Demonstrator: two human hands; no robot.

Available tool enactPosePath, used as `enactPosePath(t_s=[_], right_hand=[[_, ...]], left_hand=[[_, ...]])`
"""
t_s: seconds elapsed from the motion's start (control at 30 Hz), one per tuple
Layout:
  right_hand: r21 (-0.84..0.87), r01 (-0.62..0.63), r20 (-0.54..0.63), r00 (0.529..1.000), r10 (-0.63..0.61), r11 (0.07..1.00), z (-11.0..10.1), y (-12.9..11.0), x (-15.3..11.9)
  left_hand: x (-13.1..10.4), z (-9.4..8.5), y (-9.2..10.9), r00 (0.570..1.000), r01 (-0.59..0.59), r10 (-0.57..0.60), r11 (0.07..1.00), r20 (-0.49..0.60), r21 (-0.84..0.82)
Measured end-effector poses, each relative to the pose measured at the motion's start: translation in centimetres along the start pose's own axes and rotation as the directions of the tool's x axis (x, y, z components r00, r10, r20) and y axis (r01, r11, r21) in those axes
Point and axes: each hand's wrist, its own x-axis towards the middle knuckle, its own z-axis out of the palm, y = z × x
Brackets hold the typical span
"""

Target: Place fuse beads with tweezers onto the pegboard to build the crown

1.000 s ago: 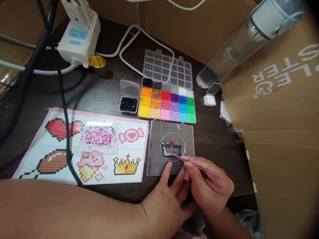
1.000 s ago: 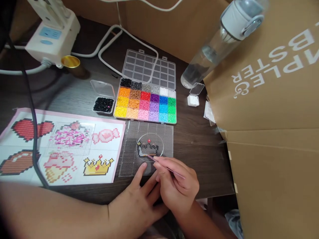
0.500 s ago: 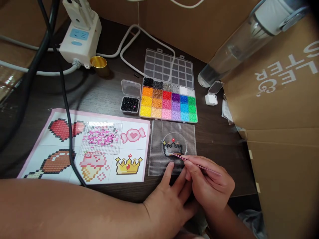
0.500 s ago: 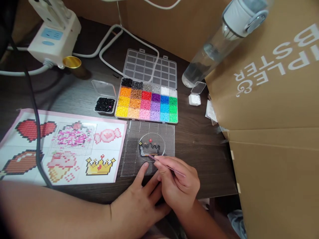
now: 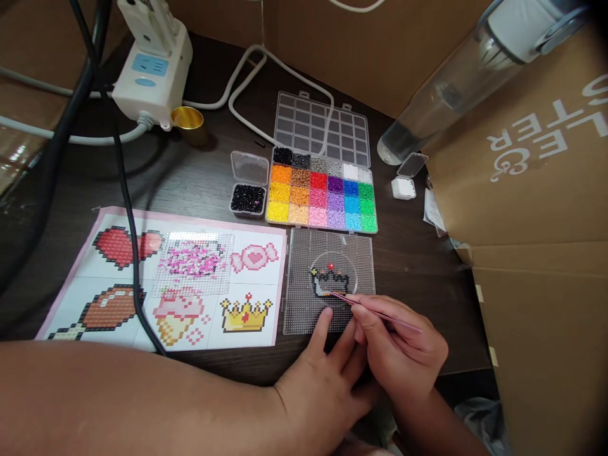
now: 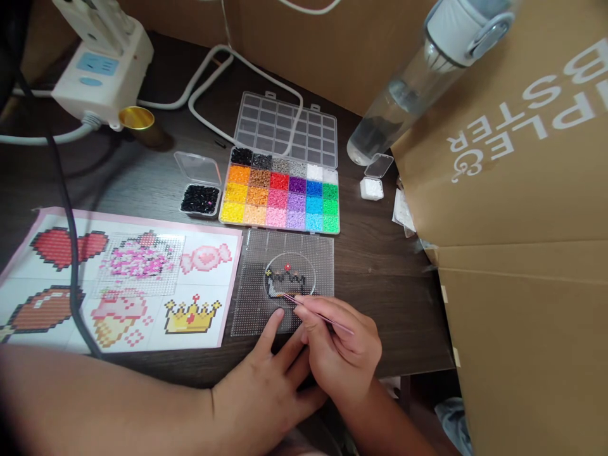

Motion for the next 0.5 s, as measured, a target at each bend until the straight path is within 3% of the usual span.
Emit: enactPosePath(t_s=[0.27, 0.5], right_hand=[[0.006, 0.025, -0.005, 1.000, -0.025, 1.000, 0.00, 0.14, 0.05], [0.050, 0.017, -0.022, 1.000, -0.016, 0.999, 0.09, 0.06, -0.08]], left_hand=[[0.00, 0.18, 0.20, 0.999, 0.020, -0.020, 1.000, -0.027, 0.001], [-0.06, -0.39, -0.04, 1.000, 0.000, 0.000, 1.000, 0.021, -0.009]])
